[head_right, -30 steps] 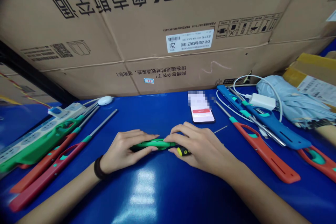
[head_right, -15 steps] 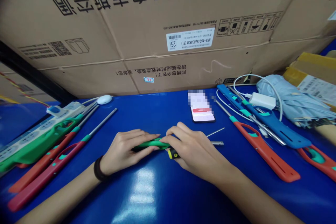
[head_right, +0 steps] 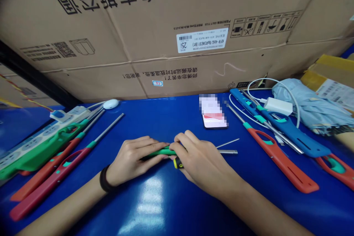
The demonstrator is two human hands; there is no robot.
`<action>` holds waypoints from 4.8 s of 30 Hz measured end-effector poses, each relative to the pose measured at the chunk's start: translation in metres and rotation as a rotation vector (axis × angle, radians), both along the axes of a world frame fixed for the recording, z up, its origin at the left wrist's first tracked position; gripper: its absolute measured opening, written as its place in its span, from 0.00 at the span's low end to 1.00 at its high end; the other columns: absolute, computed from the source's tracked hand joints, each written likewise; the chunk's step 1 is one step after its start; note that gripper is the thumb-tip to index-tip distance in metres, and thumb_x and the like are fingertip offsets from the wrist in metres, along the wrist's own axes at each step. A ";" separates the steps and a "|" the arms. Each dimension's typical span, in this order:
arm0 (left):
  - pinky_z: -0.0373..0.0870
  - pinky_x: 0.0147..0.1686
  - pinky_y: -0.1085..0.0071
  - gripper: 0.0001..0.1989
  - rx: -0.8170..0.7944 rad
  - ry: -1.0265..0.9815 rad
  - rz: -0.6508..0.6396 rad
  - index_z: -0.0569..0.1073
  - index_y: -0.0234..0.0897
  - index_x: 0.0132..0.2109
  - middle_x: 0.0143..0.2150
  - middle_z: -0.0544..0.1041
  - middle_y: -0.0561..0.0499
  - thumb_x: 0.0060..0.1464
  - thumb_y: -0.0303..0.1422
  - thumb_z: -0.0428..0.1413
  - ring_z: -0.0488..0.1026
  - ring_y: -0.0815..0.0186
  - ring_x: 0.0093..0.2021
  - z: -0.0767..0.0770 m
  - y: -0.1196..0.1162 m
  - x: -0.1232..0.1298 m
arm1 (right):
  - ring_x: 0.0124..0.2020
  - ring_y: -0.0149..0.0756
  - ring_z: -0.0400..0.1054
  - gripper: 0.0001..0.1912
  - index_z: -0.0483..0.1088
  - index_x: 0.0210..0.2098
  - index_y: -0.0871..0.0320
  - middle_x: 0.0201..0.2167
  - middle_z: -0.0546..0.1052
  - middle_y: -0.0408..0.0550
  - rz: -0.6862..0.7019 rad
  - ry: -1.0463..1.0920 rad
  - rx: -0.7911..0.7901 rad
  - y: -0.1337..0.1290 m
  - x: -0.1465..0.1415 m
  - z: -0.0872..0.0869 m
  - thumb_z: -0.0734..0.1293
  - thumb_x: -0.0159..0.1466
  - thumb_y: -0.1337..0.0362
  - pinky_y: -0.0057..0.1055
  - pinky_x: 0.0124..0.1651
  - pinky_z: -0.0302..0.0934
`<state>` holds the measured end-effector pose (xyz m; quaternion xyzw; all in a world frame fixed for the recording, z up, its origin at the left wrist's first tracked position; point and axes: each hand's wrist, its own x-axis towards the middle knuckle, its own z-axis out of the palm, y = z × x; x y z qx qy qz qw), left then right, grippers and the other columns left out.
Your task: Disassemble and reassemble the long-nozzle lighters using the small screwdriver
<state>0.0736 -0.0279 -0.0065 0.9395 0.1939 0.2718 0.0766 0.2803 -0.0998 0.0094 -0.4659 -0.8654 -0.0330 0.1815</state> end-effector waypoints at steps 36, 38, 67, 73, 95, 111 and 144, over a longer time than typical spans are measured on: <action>0.70 0.40 0.70 0.10 -0.353 -0.053 -0.012 0.76 0.37 0.44 0.39 0.79 0.48 0.53 0.32 0.60 0.74 0.65 0.38 0.000 0.033 -0.024 | 0.33 0.36 0.67 0.04 0.71 0.34 0.57 0.29 0.74 0.45 -0.072 0.056 -0.119 0.010 0.039 0.003 0.65 0.62 0.64 0.29 0.30 0.58; 0.70 0.40 0.70 0.08 -0.356 -0.019 0.026 0.75 0.37 0.43 0.38 0.78 0.49 0.54 0.33 0.59 0.73 0.65 0.38 0.001 0.031 -0.024 | 0.32 0.36 0.68 0.04 0.71 0.34 0.56 0.28 0.74 0.44 -0.092 0.061 -0.144 0.010 0.039 0.004 0.66 0.62 0.63 0.29 0.30 0.58; 0.63 0.20 0.74 0.12 0.326 0.134 -0.082 0.71 0.32 0.44 0.25 0.72 0.54 0.63 0.36 0.49 0.69 0.70 0.22 0.002 -0.012 -0.004 | 0.31 0.33 0.62 0.08 0.68 0.29 0.57 0.26 0.72 0.42 0.096 0.012 -0.280 0.000 0.019 0.010 0.63 0.65 0.63 0.29 0.29 0.54; 0.65 0.22 0.75 0.13 0.119 0.142 -0.090 0.73 0.33 0.44 0.27 0.74 0.52 0.62 0.38 0.50 0.71 0.69 0.24 0.004 -0.013 -0.006 | 0.32 0.33 0.65 0.06 0.71 0.32 0.56 0.27 0.75 0.42 0.088 0.086 -0.236 0.002 0.022 0.005 0.65 0.63 0.62 0.28 0.29 0.57; 0.63 0.19 0.79 0.18 -0.721 -0.175 0.205 0.74 0.31 0.31 0.20 0.72 0.52 0.57 0.43 0.52 0.67 0.73 0.19 0.012 0.000 -0.014 | 0.34 0.37 0.71 0.14 0.69 0.42 0.54 0.34 0.75 0.48 -0.163 0.331 0.586 0.003 0.041 0.014 0.70 0.56 0.72 0.34 0.37 0.64; 0.63 0.22 0.74 0.11 0.249 0.032 0.022 0.74 0.33 0.40 0.26 0.76 0.52 0.59 0.37 0.53 0.71 0.69 0.22 0.005 0.002 -0.020 | 0.37 0.34 0.68 0.09 0.74 0.42 0.53 0.35 0.77 0.45 0.014 0.103 0.012 0.007 0.050 0.005 0.64 0.64 0.62 0.29 0.35 0.65; 0.53 0.16 0.79 0.21 -1.169 0.157 0.041 0.74 0.29 0.25 0.17 0.66 0.54 0.54 0.45 0.55 0.60 0.74 0.17 0.021 -0.005 -0.015 | 0.33 0.36 0.62 0.17 0.69 0.43 0.61 0.33 0.75 0.47 0.164 -0.006 -0.102 -0.006 0.021 -0.006 0.61 0.55 0.76 0.30 0.26 0.53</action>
